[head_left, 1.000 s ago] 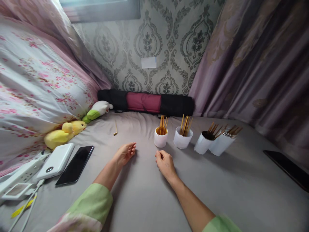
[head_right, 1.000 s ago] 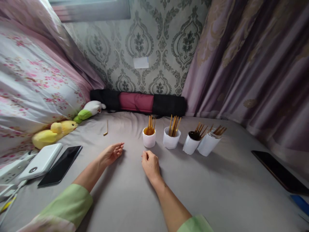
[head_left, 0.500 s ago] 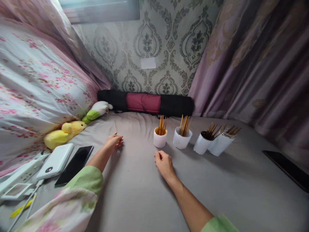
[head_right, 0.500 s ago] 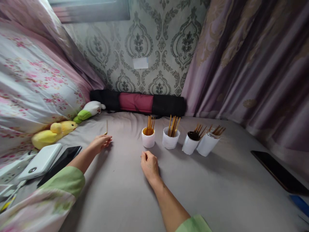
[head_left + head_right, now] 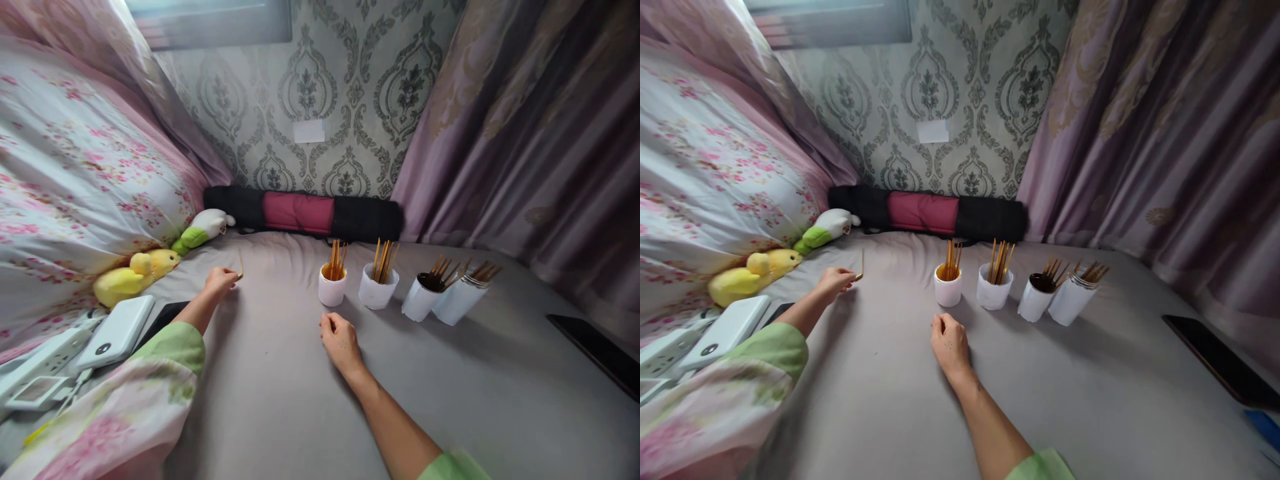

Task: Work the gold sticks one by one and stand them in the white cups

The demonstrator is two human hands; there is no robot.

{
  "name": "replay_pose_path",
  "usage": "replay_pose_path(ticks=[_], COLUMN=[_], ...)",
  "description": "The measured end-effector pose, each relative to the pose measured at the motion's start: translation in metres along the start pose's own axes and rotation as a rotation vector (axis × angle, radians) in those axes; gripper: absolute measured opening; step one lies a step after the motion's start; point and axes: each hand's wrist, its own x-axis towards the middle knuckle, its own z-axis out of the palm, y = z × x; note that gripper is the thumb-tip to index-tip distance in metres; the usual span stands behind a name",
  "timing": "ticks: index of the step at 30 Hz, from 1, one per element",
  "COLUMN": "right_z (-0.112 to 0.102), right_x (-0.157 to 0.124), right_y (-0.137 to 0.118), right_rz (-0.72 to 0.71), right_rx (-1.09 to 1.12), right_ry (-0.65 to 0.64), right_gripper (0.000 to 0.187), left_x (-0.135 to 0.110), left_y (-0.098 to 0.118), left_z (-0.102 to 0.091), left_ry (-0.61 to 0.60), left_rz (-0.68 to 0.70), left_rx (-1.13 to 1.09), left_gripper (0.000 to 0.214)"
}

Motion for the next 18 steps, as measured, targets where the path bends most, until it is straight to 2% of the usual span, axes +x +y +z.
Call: replay_pose_path(ticks=[6, 18], right_z=[0.001, 0.002], right_x=[0.001, 0.000], right_y=[0.001, 0.000], right_rz=[0.022, 0.025], right_rx=[-0.010, -0.027], right_ry=[-0.013, -0.014], right_gripper=[0.032, 0.031], left_x=[0.013, 0.019], left_y=[-0.001, 0.012], left_z=[-0.006, 0.002], left_ry=[0.065, 0.040], left_rz=[0.084, 0.197], left_rx=[0.288, 0.588], left_gripper=[0.011, 0.009])
